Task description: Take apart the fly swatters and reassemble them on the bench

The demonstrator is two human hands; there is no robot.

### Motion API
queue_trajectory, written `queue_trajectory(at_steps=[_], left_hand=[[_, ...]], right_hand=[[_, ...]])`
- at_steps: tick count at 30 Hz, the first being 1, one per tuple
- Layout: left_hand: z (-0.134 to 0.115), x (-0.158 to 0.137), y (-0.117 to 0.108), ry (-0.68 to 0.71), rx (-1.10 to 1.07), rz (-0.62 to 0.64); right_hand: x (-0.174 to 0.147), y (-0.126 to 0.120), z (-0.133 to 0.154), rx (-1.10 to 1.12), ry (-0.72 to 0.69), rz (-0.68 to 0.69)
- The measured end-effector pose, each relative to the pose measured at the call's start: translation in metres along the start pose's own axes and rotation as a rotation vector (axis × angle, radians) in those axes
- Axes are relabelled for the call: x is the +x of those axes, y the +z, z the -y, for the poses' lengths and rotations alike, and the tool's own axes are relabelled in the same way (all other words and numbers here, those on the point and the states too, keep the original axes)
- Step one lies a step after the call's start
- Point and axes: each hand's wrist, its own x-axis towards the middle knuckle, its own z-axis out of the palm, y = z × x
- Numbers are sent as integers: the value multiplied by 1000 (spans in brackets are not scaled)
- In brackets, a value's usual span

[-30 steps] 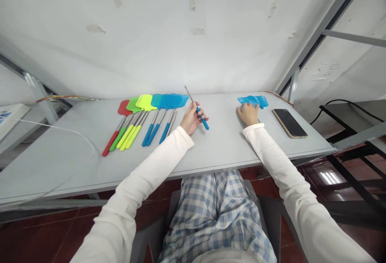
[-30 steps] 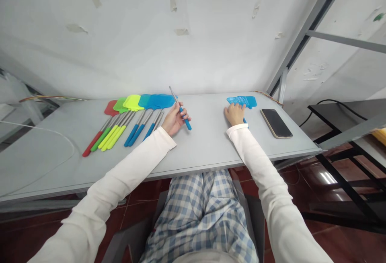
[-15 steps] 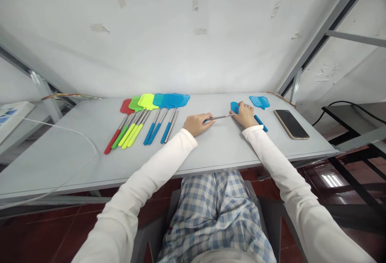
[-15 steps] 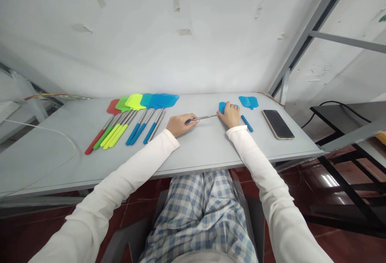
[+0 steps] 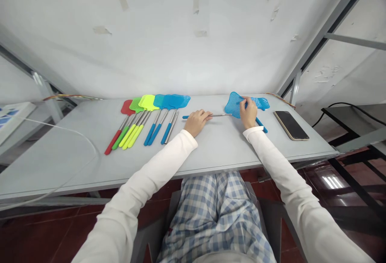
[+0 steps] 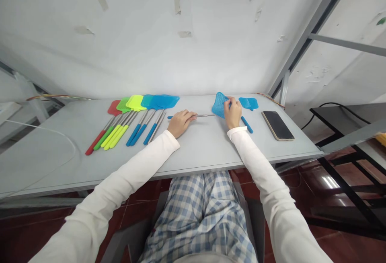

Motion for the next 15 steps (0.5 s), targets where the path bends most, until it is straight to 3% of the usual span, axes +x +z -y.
queue_trajectory(at_steps=[3,7,9,12,15], left_hand=[[3,1,1,15,11,-7],[5,2,3,-36,-18,-37],[5,2,3,-69,-32,-44],[4,1,3,-111,-57,-52],[3,0,4,-141,-74,-50]], right_hand=[[1,6,-5,352,241,24],[1,13,-10,855,662,205],[1,12,-11,1030,708,285],[0,8,-5,1189,652,386],[-1,3,3,1298,620,404]])
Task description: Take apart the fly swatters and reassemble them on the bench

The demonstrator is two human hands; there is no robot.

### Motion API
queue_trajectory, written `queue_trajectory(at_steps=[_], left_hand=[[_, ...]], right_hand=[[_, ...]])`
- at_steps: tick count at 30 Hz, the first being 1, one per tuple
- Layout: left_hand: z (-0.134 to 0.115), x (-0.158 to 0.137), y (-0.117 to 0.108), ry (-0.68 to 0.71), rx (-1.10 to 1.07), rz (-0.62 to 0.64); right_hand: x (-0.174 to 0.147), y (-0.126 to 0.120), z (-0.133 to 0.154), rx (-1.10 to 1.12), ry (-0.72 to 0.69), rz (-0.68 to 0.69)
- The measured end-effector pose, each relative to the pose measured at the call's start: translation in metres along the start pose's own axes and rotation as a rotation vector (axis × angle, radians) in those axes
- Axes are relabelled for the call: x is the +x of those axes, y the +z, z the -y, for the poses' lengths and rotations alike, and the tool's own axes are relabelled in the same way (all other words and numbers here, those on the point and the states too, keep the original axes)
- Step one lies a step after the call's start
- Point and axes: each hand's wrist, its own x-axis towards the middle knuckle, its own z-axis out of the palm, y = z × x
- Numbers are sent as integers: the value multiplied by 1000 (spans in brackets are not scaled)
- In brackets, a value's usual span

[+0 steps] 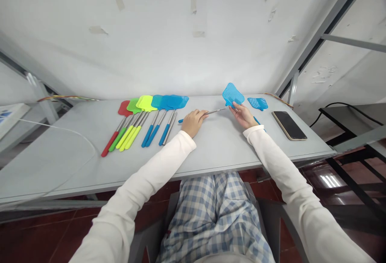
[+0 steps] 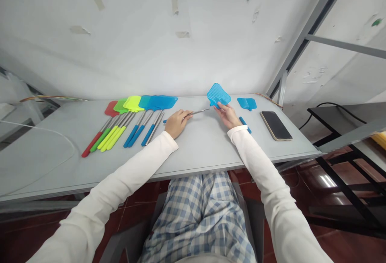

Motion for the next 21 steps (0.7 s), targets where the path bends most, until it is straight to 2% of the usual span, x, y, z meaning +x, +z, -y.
queue_trajectory(at_steps=[8,14,21], left_hand=[[-1,0,-3,-88,-17,3],[-1,0,-3,-92,-21,-5],[-3,-1,-5,-137,-75,10]], right_hand=[[-6,7,0,64,0,31],[-6,9,-2,24,-39,-4],[-6,8,-3,23,-40,49]])
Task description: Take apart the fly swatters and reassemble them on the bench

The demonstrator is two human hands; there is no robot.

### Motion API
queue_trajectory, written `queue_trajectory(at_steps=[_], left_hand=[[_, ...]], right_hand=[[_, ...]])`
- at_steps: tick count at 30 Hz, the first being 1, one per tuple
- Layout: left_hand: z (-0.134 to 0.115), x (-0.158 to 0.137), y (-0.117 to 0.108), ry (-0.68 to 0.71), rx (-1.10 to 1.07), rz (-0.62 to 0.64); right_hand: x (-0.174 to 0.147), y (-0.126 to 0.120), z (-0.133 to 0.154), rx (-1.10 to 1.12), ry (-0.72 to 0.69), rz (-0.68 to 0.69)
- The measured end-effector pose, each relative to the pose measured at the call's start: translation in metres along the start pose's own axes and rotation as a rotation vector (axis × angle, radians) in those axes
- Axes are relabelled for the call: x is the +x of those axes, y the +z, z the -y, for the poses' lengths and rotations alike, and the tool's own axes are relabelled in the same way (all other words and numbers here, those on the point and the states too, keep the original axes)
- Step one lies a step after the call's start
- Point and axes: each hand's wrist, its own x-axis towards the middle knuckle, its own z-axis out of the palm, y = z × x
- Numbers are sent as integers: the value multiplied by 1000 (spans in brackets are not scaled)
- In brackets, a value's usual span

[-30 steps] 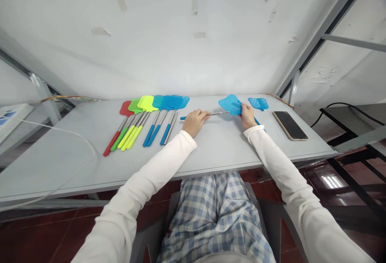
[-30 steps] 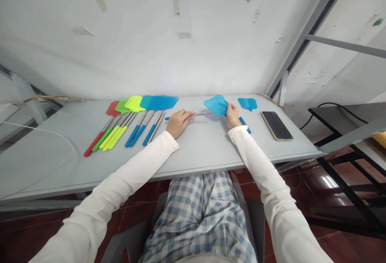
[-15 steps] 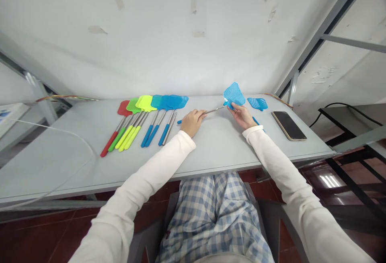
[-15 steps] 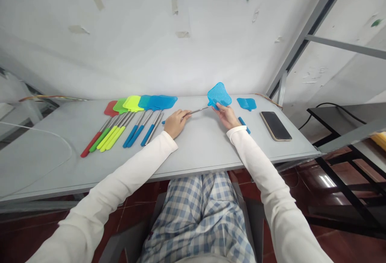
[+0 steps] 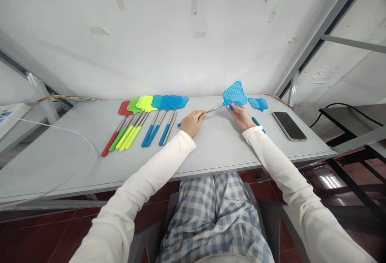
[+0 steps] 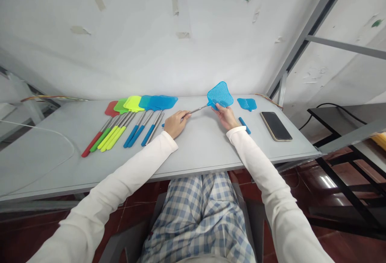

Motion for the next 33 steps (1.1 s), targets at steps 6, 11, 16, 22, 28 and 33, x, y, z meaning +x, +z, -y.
queue_trajectory(at_steps=[6,11,16,22,28,33], left_hand=[[0,-1,-4,-12,-22,27],[0,-2,-7,-1,-34,80],[0,-2,-6,5,-54,98],[-2,-3,-3,11,-29,21],[-3,-4,-1,-20,68,-42],[-4,-6,-2,-34,114,-64]], right_hand=[[-4,4,0,-26,-5,17],[-7,6,-1,-23,-4,58],[-6,5,-3,-85,-26,49],[-6,3,-7,-102,-4,50],[-8,3,-8,-91,44,63],[-8,3,-10,-82,51,89]])
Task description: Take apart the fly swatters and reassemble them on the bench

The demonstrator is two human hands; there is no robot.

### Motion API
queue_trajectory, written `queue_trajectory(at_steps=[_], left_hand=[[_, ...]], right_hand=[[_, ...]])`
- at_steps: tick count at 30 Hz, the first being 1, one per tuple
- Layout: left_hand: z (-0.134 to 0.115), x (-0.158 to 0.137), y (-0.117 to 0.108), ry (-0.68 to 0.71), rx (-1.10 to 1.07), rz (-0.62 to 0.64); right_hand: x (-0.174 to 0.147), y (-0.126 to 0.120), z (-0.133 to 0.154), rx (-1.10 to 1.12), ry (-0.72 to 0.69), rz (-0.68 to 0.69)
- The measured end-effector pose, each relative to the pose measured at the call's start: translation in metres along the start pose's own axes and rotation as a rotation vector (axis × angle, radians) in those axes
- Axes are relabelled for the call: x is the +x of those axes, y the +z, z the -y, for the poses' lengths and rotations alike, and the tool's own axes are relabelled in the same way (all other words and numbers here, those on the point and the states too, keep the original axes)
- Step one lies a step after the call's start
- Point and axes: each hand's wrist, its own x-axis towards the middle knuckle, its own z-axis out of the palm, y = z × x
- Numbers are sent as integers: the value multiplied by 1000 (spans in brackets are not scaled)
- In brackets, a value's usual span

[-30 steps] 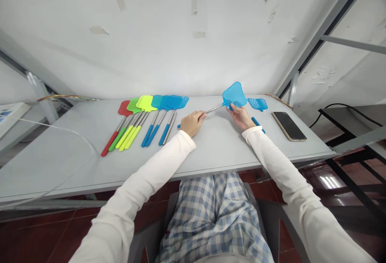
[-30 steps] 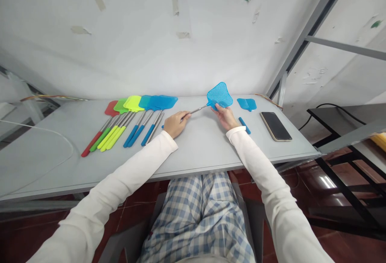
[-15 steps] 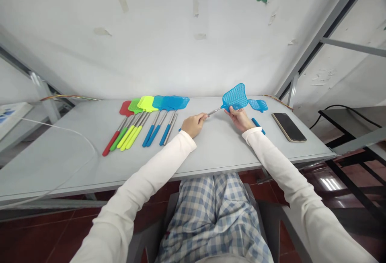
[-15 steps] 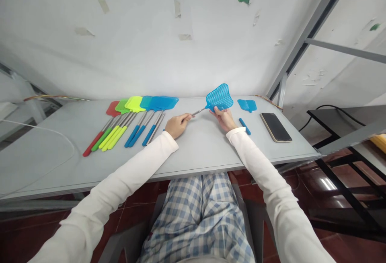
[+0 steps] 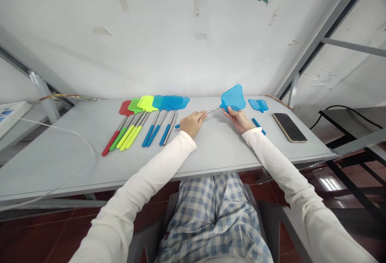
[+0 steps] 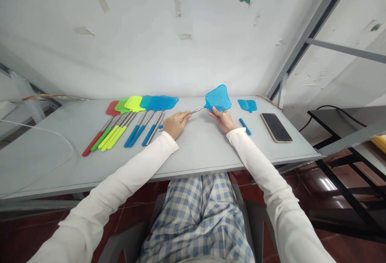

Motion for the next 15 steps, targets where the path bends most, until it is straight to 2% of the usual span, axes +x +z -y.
queue_trajectory(at_steps=[15], left_hand=[[-4,2,-5,-63,40,41]], right_hand=[[-2,6,4,-65,44,-22]])
